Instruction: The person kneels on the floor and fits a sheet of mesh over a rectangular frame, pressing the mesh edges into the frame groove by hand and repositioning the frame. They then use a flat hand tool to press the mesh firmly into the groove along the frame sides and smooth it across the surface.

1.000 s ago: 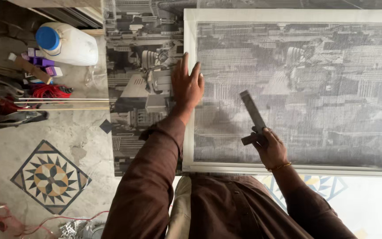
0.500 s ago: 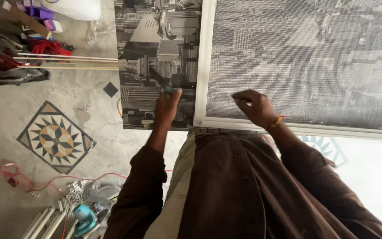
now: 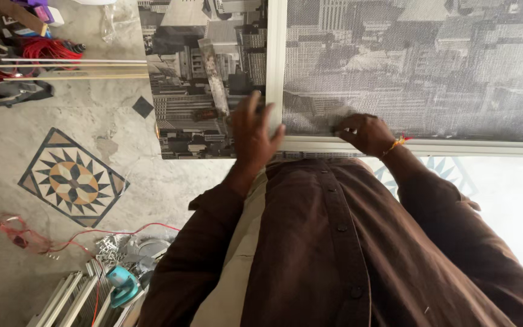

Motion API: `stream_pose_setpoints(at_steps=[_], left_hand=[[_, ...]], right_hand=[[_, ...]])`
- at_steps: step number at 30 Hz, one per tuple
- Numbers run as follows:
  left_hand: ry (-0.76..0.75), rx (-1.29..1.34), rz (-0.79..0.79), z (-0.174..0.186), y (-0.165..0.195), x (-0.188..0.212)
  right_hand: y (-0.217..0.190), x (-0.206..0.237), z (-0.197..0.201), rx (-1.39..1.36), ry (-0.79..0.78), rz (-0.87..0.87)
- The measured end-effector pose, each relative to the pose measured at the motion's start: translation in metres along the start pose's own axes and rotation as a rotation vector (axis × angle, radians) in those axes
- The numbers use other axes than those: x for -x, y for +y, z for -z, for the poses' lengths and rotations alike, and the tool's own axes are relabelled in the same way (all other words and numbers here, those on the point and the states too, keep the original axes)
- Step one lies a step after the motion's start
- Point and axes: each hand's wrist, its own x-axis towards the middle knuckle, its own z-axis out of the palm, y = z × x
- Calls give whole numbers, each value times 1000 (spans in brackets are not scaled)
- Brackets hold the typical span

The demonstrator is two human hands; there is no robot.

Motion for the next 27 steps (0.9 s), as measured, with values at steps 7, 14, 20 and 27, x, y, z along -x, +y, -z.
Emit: stream_pose_setpoints(at_steps=[7,14,20,27], left_hand=[[25,77,-120,-30,9,28],[21,76,-117,-30,15,22],[34,65,-129,-26,19,21],[74,107,-144,-26,25,20]], right_hand=[[-1,-7,1,259,-71,177],[-1,2,4,313,4,180],[5,5,7,326,-17,160],[4,18,25,412,50,258]])
